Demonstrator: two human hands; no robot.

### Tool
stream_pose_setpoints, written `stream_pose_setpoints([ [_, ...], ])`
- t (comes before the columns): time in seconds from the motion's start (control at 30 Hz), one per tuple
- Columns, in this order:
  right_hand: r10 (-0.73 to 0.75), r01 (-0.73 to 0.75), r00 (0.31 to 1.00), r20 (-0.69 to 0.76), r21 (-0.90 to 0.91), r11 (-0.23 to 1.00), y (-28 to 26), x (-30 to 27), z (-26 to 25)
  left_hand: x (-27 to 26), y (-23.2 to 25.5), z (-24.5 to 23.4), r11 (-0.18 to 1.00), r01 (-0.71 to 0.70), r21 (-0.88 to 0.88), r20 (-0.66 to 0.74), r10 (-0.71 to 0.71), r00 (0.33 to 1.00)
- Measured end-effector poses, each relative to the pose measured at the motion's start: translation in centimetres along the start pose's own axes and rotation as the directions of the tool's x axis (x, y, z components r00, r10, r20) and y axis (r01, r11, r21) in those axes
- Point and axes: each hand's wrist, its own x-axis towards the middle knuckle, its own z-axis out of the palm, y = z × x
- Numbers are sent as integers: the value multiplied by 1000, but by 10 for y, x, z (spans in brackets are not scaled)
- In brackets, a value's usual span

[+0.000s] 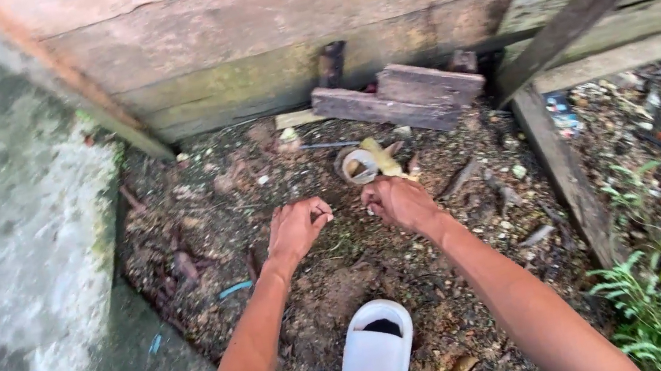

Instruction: Picking small weeds and debris from the ground near a wooden structure by hand.

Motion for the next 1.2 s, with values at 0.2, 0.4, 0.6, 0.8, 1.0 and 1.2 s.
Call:
stream_pose_setpoints([
  [0.2, 246, -258, 965, -95, -163, 952, 78, -25, -9, 41, 60, 34, 987, -141, 74, -27, 143, 989],
  [0.4, 480, -516, 842, -246, -111, 849, 171, -99, -45, 83, 126, 89, 933, -327, 152, -28, 334, 942],
  [0.6, 607, -659, 694, -386, -3, 752, 316, -136, -3, 104, 183, 126, 913, -378, 151, 69, 372, 926],
  [0.8, 670, -717, 640, -376, 21, 697, 310, -135, -6, 140, 201, 188, 917, -372, 147, 157, 350, 924],
  [1.0, 704, -755, 618, -351, -15, 656, 274, -100, -26, 164, 238, 190, 956, -292, 39, 151, 284, 947],
  [1.2, 707, -745, 628, -324, 10, 667, 280, -88, -18, 188, 263, 185, 912, -408, 48, 102, 402, 910],
])
